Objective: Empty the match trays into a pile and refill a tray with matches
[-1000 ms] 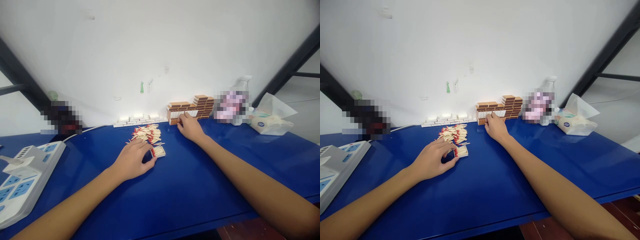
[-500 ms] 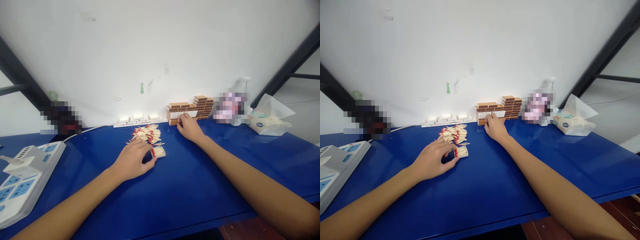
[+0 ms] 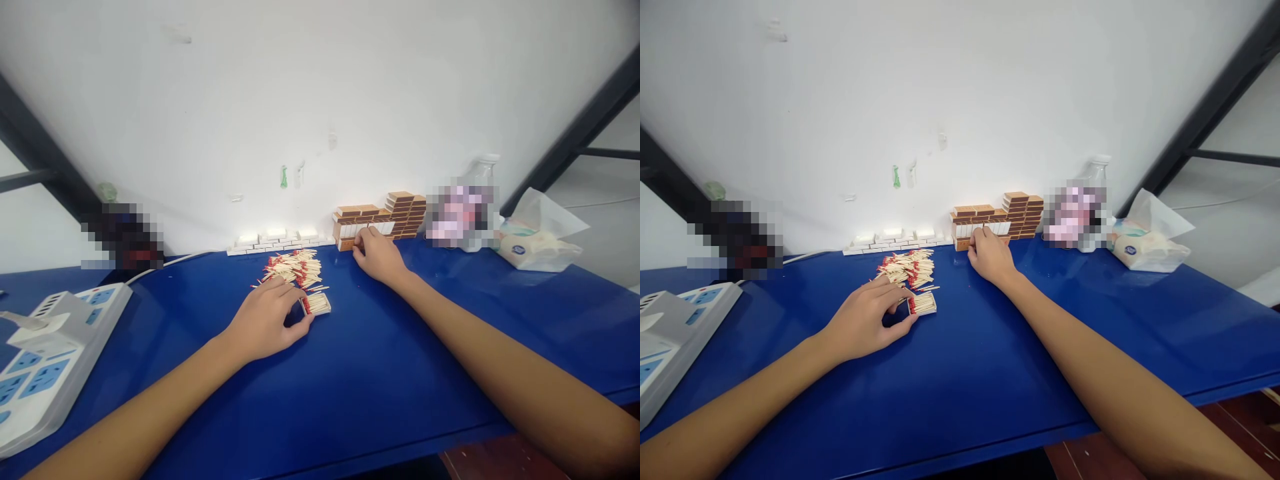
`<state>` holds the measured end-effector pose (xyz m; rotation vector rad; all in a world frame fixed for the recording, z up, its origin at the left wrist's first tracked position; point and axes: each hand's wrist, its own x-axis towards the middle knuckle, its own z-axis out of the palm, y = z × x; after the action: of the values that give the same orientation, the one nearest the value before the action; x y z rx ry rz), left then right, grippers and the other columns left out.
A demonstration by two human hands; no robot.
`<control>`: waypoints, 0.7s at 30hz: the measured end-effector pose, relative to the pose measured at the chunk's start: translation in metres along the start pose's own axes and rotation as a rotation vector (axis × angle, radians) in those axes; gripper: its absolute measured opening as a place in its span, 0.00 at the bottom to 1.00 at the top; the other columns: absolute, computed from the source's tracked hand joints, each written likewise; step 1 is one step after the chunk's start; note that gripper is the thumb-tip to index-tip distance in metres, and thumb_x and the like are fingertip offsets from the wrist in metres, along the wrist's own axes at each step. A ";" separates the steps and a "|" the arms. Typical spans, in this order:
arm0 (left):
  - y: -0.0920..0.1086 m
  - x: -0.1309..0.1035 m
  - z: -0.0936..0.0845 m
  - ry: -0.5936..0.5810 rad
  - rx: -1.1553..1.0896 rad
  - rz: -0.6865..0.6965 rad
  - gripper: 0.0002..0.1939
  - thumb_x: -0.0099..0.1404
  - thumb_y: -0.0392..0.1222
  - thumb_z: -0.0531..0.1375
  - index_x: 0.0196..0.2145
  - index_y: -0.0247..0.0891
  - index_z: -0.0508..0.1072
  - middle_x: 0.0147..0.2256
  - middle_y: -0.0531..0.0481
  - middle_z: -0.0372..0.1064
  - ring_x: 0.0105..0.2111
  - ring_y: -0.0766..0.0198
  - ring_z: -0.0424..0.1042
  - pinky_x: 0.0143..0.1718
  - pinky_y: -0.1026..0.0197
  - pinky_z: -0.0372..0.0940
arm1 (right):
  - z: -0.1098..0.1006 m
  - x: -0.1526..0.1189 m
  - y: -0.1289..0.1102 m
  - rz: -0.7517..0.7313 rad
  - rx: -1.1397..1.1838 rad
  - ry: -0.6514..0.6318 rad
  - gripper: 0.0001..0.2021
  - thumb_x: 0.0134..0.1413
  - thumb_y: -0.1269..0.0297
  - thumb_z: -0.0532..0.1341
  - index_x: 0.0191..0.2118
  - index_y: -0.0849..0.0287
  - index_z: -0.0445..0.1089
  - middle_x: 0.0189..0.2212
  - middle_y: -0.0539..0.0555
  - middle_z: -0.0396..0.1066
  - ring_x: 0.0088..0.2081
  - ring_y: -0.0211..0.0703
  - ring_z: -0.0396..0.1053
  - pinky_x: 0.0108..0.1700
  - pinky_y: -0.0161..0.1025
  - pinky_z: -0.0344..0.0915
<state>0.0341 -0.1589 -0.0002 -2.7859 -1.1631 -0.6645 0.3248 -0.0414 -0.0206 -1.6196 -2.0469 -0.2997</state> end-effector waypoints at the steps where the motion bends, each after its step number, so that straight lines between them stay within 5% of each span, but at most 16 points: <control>1: 0.000 0.000 0.000 0.001 0.001 0.000 0.11 0.70 0.48 0.60 0.42 0.38 0.76 0.34 0.47 0.74 0.36 0.56 0.70 0.41 0.52 0.67 | 0.000 0.000 -0.001 0.007 -0.001 0.002 0.02 0.61 0.69 0.58 0.40 0.57 0.65 0.42 0.59 0.71 0.41 0.52 0.70 0.36 0.42 0.59; 21: 0.000 -0.001 0.001 0.044 -0.002 0.018 0.12 0.70 0.48 0.61 0.44 0.38 0.75 0.33 0.47 0.74 0.36 0.56 0.69 0.41 0.52 0.67 | -0.003 -0.001 -0.004 0.055 0.025 -0.054 0.04 0.59 0.71 0.57 0.39 0.57 0.66 0.41 0.57 0.74 0.38 0.49 0.71 0.32 0.40 0.54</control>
<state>0.0340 -0.1590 -0.0017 -2.7646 -1.1287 -0.7224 0.3219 -0.0449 -0.0184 -1.6826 -2.0336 -0.2116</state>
